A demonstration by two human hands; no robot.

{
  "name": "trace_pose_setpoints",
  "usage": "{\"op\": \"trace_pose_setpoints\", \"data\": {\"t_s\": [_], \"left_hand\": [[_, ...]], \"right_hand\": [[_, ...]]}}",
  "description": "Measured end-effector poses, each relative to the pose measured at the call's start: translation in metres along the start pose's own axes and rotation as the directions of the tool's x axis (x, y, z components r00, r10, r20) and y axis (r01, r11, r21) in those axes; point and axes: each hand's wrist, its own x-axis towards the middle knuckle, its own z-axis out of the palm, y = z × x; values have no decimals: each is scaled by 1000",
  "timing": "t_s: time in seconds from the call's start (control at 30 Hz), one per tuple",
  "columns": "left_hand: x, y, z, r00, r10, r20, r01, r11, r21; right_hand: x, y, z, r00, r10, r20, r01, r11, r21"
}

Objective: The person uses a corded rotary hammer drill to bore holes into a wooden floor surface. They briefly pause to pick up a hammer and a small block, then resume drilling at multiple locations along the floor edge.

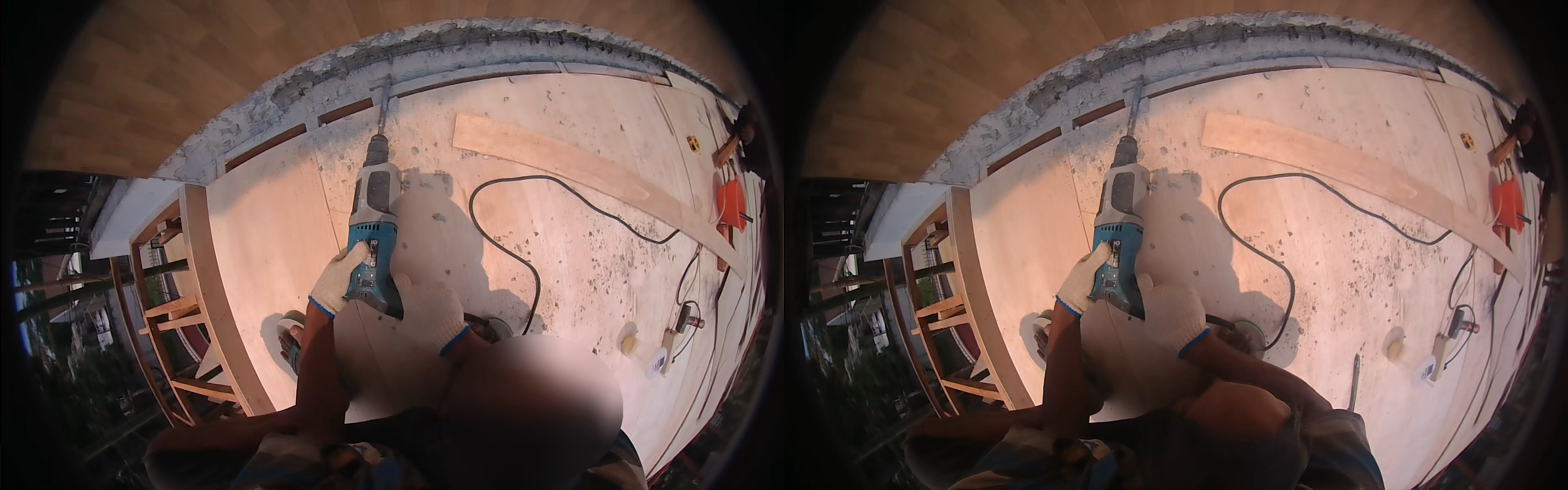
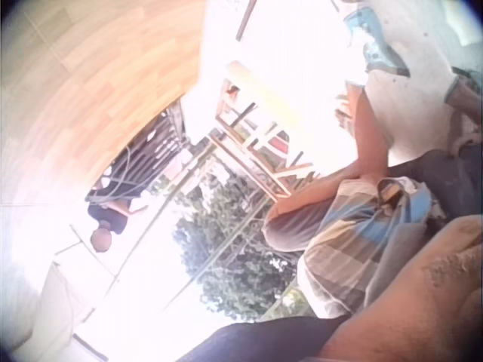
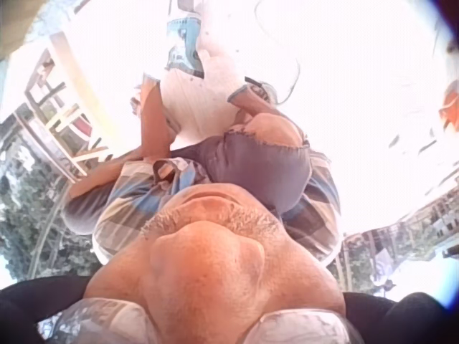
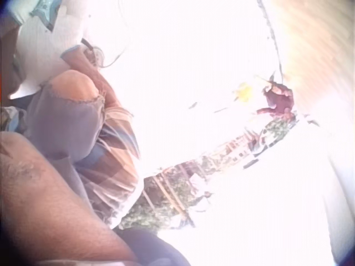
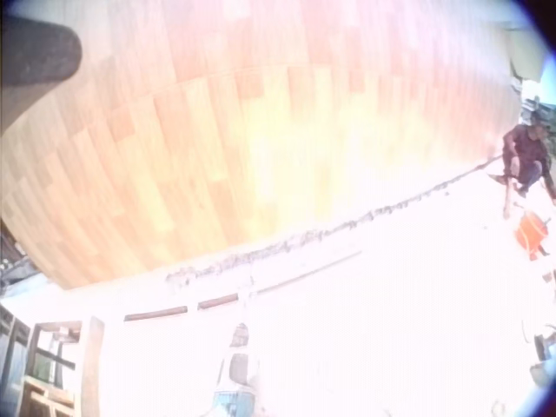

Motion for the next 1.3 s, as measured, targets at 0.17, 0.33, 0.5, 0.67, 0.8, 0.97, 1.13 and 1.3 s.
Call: {"op": "trace_pose_setpoints", "data": {"t_s": [0.17,0.33,0.5,0.67,0.8,0.97,1.13,1.3], "left_hand": [[15,14,13,1000,0,10,0,1000,-30],[15,19,4,1000,15,-21,-13,994,106],[18,18,36,999,45,0,-45,999,-11],[28,4,78,993,79,-93,-98,971,-219],[47,3,99,985,97,-143,-131,958,-254],[45,26,98,991,73,-108,-89,985,-150],[29,11,78,994,70,-80,-86,972,-218],[1,-31,89,949,128,-289,-187,964,-187]], "right_hand": [[16,16,14,992,-1,-128,-3,999,-35],[10,1,20,992,57,-113,-54,998,33],[15,33,5,993,-1,-115,5,999,34],[13,72,-26,992,-49,-117,42,997,-60],[19,86,-58,951,-155,-268,140,987,-74],[24,77,-60,945,-116,-304,99,993,-70],[12,57,-40,998,-20,-57,10,984,-179],[-11,76,-26,984,-137,-111,126,986,-108]]}}
